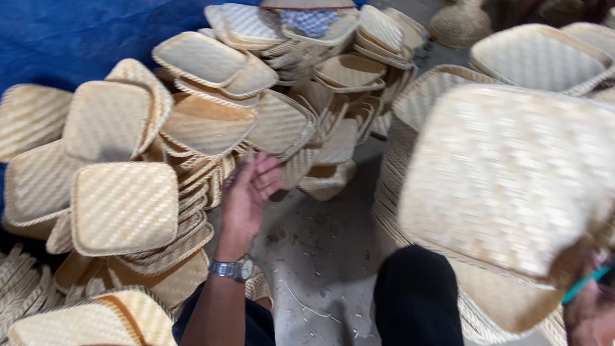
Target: The person trims the excess edges of woven bamboo trays using scissors and stacks them on the floor.
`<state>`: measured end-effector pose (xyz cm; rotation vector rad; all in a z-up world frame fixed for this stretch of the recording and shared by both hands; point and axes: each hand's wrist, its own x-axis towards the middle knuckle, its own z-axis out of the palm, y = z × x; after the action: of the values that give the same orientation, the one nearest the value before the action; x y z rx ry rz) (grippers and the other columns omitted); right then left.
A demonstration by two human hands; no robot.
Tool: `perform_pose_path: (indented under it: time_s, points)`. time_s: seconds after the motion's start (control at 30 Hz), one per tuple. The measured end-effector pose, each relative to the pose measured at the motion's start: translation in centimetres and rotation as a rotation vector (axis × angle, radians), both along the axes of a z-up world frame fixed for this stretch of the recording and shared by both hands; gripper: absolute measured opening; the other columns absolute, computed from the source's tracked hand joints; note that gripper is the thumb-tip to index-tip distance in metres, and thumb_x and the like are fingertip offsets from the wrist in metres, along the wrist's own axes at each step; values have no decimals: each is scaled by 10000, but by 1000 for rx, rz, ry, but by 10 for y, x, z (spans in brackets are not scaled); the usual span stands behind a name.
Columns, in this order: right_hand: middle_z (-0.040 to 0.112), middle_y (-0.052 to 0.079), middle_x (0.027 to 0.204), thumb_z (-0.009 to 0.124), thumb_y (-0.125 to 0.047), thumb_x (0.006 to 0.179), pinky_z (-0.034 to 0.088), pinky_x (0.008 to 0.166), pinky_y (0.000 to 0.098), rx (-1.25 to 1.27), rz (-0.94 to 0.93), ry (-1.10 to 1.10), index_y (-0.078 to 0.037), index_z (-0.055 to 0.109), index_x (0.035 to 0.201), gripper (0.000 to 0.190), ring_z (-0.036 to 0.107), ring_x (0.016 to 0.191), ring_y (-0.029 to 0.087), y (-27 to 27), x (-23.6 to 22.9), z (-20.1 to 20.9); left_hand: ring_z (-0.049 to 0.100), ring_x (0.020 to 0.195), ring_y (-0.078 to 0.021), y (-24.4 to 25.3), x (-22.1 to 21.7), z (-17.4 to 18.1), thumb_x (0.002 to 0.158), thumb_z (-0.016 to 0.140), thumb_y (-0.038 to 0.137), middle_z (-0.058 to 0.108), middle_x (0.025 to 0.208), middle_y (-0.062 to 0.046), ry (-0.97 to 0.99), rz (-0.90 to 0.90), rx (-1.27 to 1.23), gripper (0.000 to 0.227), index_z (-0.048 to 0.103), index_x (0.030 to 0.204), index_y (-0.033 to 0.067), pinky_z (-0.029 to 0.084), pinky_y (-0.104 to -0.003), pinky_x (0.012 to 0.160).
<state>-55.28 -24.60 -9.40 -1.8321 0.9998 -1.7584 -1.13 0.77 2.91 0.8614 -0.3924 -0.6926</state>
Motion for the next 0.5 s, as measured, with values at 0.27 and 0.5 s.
perform_pose_path:
  time_s: [0.27, 0.5]
  points:
    - [674, 205, 739, 668, -514, 1048, 500, 731, 523, 426, -847, 752, -5, 652, 810, 562, 653, 699, 388, 109, -124, -115, 722, 891, -212, 0, 0, -4, 1015, 630, 281, 744, 1053, -111, 49, 53, -12, 305, 682, 1184, 32, 609, -388, 819]
    - [701, 258, 775, 696, -590, 1078, 531, 790, 555, 767, -864, 631, 41, 683, 820, 681, 696, 816, 466, 154, -92, -166, 723, 884, -210, 1, -14, 6, 1008, 657, 251, 747, 1040, -116, 7, 46, 36, 274, 686, 1179, 39, 610, -392, 817]
